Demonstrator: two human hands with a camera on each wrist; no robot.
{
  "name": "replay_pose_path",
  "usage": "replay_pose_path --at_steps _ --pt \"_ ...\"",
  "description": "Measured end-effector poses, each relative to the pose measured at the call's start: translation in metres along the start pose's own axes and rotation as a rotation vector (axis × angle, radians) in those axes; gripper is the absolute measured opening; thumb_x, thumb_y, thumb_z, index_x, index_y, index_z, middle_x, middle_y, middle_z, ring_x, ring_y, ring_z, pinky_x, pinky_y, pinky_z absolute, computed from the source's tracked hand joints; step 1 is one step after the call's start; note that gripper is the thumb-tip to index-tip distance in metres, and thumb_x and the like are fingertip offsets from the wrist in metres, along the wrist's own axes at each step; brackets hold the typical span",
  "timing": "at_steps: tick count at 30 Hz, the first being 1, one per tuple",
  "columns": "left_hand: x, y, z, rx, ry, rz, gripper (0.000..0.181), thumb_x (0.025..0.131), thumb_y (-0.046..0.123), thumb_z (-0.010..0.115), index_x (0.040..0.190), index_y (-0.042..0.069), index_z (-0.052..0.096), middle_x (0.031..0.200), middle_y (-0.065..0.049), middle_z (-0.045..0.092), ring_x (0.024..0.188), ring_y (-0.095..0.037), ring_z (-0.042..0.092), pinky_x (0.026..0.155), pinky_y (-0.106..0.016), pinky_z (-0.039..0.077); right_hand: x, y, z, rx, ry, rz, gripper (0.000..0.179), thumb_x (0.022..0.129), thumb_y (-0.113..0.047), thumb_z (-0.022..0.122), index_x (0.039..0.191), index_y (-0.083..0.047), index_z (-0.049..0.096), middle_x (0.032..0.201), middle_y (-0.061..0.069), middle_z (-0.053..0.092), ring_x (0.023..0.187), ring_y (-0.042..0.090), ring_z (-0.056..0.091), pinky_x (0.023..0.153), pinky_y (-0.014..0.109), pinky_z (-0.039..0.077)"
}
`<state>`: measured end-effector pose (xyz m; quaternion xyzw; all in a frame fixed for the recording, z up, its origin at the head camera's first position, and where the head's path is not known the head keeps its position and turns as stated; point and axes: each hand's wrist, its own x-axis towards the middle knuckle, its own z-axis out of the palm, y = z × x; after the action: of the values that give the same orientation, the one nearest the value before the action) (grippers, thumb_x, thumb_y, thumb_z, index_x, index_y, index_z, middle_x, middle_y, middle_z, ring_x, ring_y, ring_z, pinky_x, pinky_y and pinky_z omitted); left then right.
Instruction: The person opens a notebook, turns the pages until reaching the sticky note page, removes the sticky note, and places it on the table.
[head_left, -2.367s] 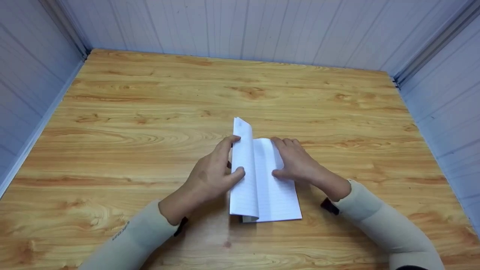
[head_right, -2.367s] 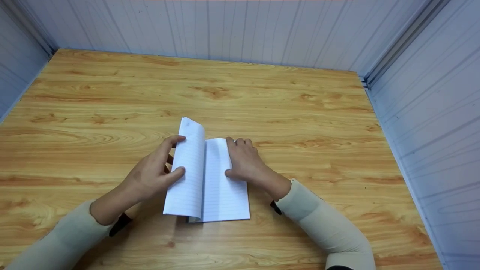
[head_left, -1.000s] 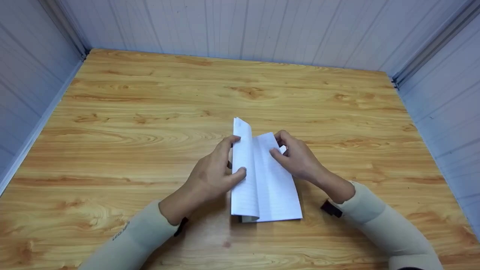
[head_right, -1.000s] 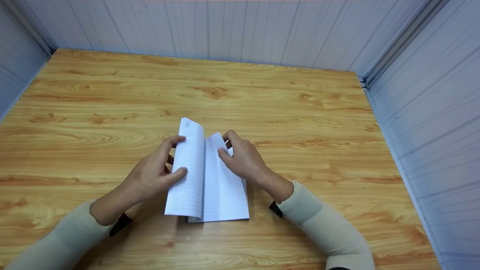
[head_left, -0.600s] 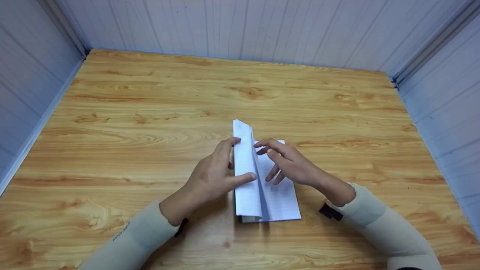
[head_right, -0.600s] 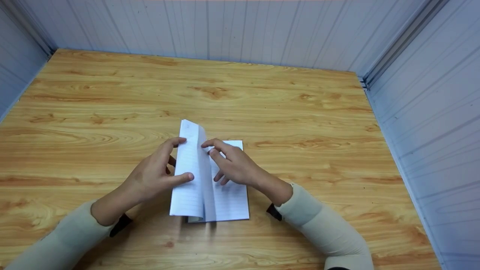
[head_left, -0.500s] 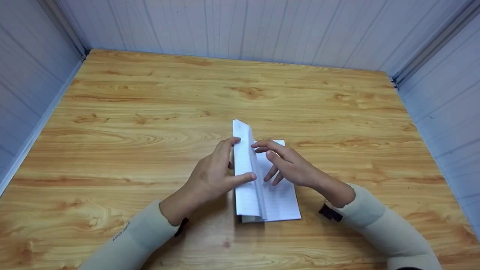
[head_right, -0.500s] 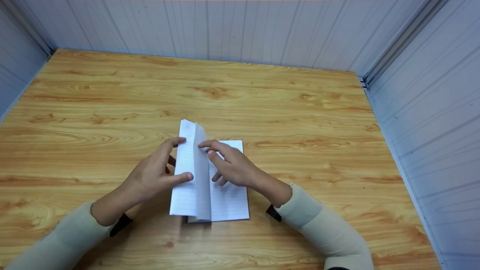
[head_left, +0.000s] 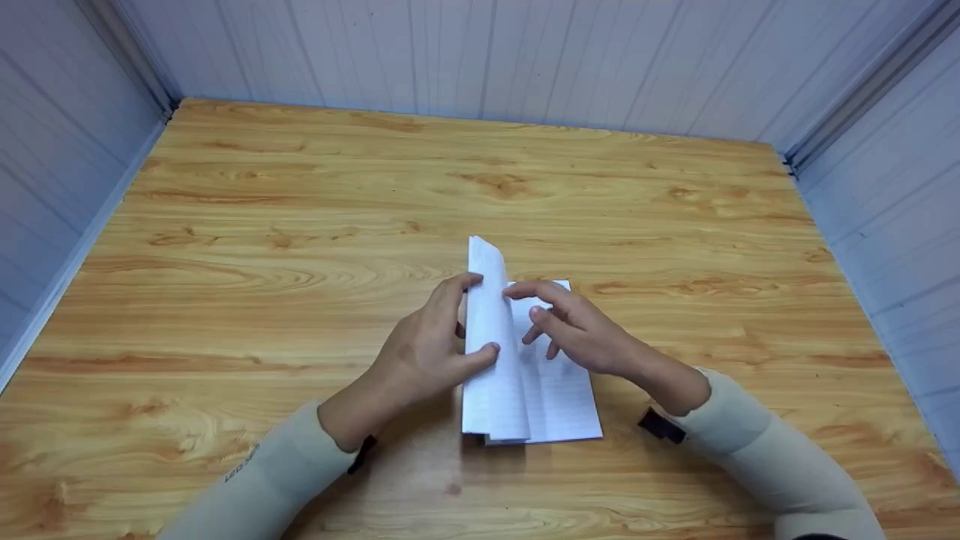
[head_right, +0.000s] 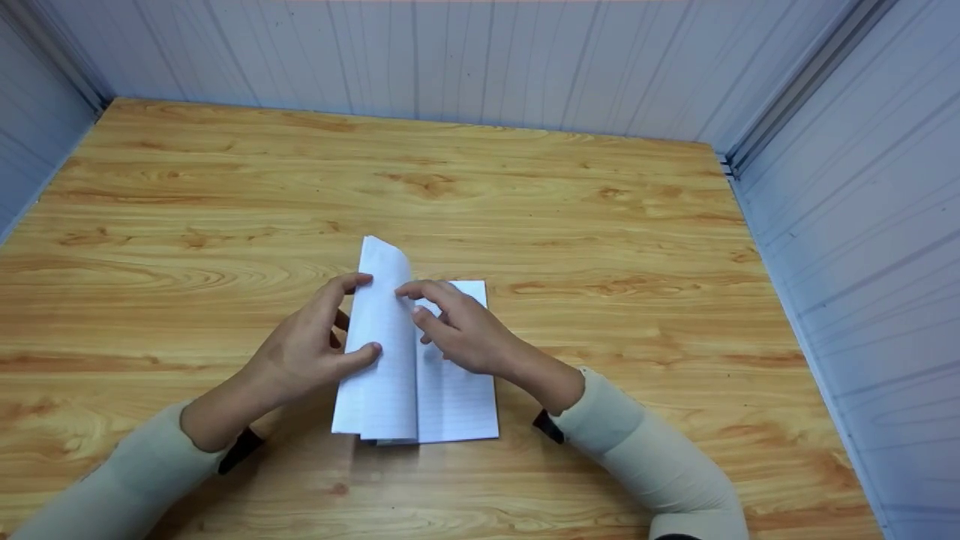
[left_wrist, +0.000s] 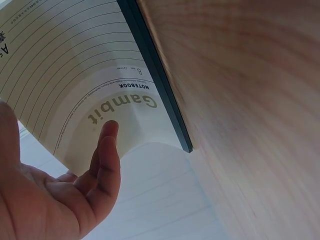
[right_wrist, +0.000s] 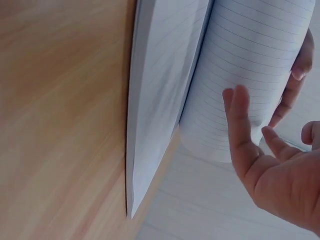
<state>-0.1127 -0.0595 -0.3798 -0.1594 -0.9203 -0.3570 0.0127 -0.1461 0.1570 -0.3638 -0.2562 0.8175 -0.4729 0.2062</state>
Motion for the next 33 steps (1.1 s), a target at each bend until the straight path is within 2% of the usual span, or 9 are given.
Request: replay_pose_path --at_steps 2,5,9,12,16,21,28,33 --pt "0.0 0.0 0.0 -0.006 -0.007 -0.01 0.073 0.071 0.045 0.06 0.132 0.025 0.025 0.105 0.01 0.048 0.073 0.003 0.053 0.057 -0.016 0.043 0.004 0.009 -0.001 -0.105 0.048 -0.011 0.032 0.091 -0.025 0.041 0.123 -0.022 0.044 0.124 0.001 0.047 0.088 0.023 0.059 0.062 0.038 0.048" --pt "0.0 0.001 -0.001 -0.01 -0.013 -0.023 0.072 0.072 0.042 0.058 0.133 0.026 0.024 0.101 0.01 0.049 0.073 0.002 0.053 0.056 -0.017 0.043 0.007 0.016 -0.003 -0.336 0.115 0.005 0.033 0.087 -0.026 0.048 0.12 -0.019 0.046 0.114 0.004 0.053 0.093 0.019 0.056 0.07 0.033 0.047" --pt "0.0 0.002 -0.001 -0.005 -0.011 -0.029 0.069 0.073 0.038 0.055 0.134 0.027 0.024 0.098 0.011 0.049 0.072 0.001 0.052 0.055 -0.018 0.041 0.008 0.022 -0.004 -0.604 0.139 0.084 0.045 0.081 -0.03 0.056 0.122 -0.015 0.044 0.114 0.005 0.053 0.104 0.02 0.05 0.083 0.037 0.042" --pt "0.0 0.002 -0.002 -0.009 -0.011 -0.032 0.066 0.075 0.035 0.053 0.133 0.027 0.024 0.097 0.012 0.048 0.071 0.001 0.051 0.055 -0.018 0.041 0.007 0.025 -0.005 -0.722 0.121 0.146 0.061 0.076 -0.032 0.062 0.128 -0.013 0.036 0.121 0.01 0.049 0.112 0.025 0.044 0.09 0.043 0.037" --pt "-0.001 0.002 -0.002 -0.012 -0.01 -0.036 0.061 0.077 0.032 0.051 0.132 0.028 0.025 0.103 0.01 0.049 0.073 0.0 0.051 0.057 -0.019 0.041 0.006 0.029 -0.007 -0.773 0.074 0.233 0.082 0.071 -0.033 0.067 0.136 -0.01 0.024 0.131 0.017 0.039 0.123 0.035 0.032 0.097 0.051 0.028" --pt "0.0 0.002 -0.001 -0.008 0.001 -0.025 0.057 0.078 0.03 0.049 0.131 0.026 0.027 0.104 0.008 0.05 0.074 -0.002 0.052 0.059 -0.02 0.042 0.007 0.032 -0.008 -0.768 0.018 0.314 0.094 0.069 -0.033 0.07 0.14 -0.008 0.014 0.14 0.016 0.028 0.13 0.037 0.019 0.1 0.055 0.021" --pt "-0.001 0.0 -0.001 -0.02 0.024 -0.011 0.053 0.076 0.027 0.047 0.127 0.026 0.032 0.094 0.01 0.049 0.07 -0.001 0.052 0.056 -0.019 0.041 0.008 0.033 -0.009 -0.773 0.011 0.296 0.096 0.068 -0.032 0.07 0.138 0.0 0.014 0.139 0.021 0.028 0.13 0.037 0.018 0.1 0.054 0.022" --pt "-0.001 0.0 -0.002 -0.022 0.029 -0.013 0.047 0.076 0.028 0.046 0.121 0.027 0.034 0.089 0.012 0.049 0.07 0.003 0.053 0.055 -0.018 0.041 0.009 0.034 -0.008 -0.76 0.045 0.266 0.093 0.065 -0.027 0.073 0.138 -0.006 0.019 0.131 0.021 0.039 0.124 0.036 0.029 0.097 0.052 0.027"
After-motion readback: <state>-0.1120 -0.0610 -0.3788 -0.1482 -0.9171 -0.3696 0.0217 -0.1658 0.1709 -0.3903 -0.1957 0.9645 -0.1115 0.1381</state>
